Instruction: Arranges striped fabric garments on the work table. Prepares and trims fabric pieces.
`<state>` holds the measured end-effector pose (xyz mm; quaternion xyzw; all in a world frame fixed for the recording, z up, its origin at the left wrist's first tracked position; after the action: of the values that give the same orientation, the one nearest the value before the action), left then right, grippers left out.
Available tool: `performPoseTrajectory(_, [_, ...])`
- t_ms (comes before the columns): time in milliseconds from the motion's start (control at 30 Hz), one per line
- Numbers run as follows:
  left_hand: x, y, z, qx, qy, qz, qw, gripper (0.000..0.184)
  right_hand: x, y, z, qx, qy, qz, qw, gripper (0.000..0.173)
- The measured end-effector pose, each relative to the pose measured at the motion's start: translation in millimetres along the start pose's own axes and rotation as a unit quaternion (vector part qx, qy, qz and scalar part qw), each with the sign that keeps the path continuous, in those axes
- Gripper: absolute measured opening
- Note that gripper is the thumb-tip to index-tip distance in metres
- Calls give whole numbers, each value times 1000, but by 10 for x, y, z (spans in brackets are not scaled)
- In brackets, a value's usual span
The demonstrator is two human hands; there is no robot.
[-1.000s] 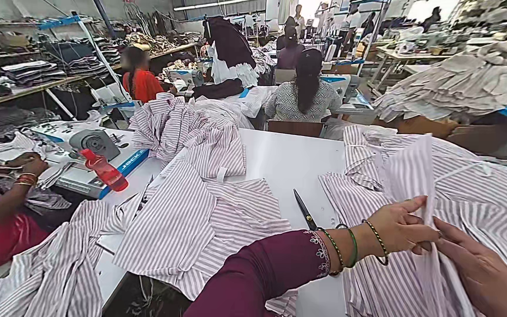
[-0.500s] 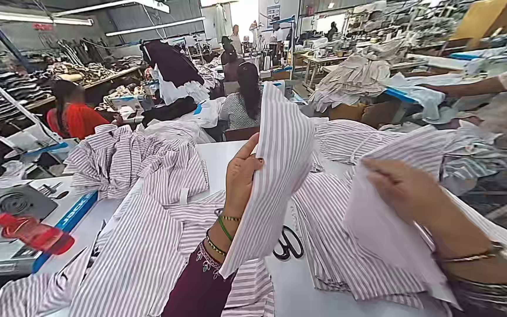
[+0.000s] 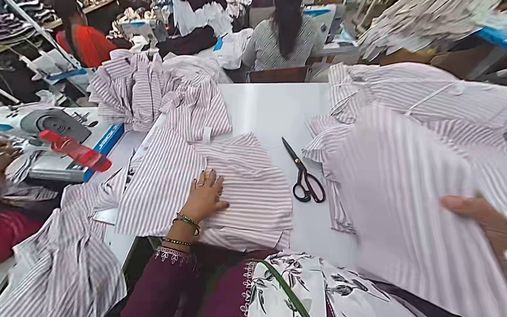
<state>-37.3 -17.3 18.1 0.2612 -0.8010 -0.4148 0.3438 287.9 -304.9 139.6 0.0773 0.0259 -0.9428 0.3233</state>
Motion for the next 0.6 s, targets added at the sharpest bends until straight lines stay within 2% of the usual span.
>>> performPoseTrajectory(33, [38, -143, 182, -11, 15, -2, 1000, 88, -17, 4, 86, 2, 16, -8, 1000, 30])
performPoseTrajectory(67, [61, -259, 278, -19, 1, -40, 999, 87, -50, -66, 156, 0, 20, -3, 1000, 32])
performPoseTrajectory(133, [60, -327, 281, -22, -21, -63, 998, 86, -100, -461, 201, -8, -1, 33, 999, 34])
performPoseTrajectory(233, [0, -334, 211, -22, -49, -39, 998, 87, -82, -1440, -112, 52, -26, 237, 970, 32])
performPoseTrajectory(267, [-2, -330, 206, -21, -60, -30, 998, 86, -19, -1798, -293, 131, -13, 314, 940, 30])
performPoseTrajectory(300, [17, -322, 203, -20, -72, -22, 997, 85, 75, -2124, -502, 236, 16, 387, 891, 40])
performPoseTrajectory(367, [114, -312, 203, -23, -83, 12, 996, 82, 355, -2593, -888, 438, 27, 514, 737, 70])
performPoseTrajectory(400, [187, -324, 219, -28, -87, 24, 996, 82, 506, -2712, -1061, 500, 38, 528, 686, 79])
performPoseTrajectory(433, [274, -345, 241, -28, -98, 28, 994, 81, 630, -2760, -1192, 536, 50, 522, 662, 87])
performPoseTrajectory(600, [703, -494, 363, -7, -202, -18, 979, 82, 787, -2702, -1302, 580, 65, 459, 670, 97])
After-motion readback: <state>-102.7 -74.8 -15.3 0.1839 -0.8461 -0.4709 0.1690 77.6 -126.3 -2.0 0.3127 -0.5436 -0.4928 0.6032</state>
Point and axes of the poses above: each hand's wrist, its own x-axis away from the middle knuckle, its own y-axis out of the back of the hand, z = x × y, the point moved 4 cm from there along -x, towards the middle knuckle, and after that the axes turned 9 degrees about x, right-handed, at the moved point
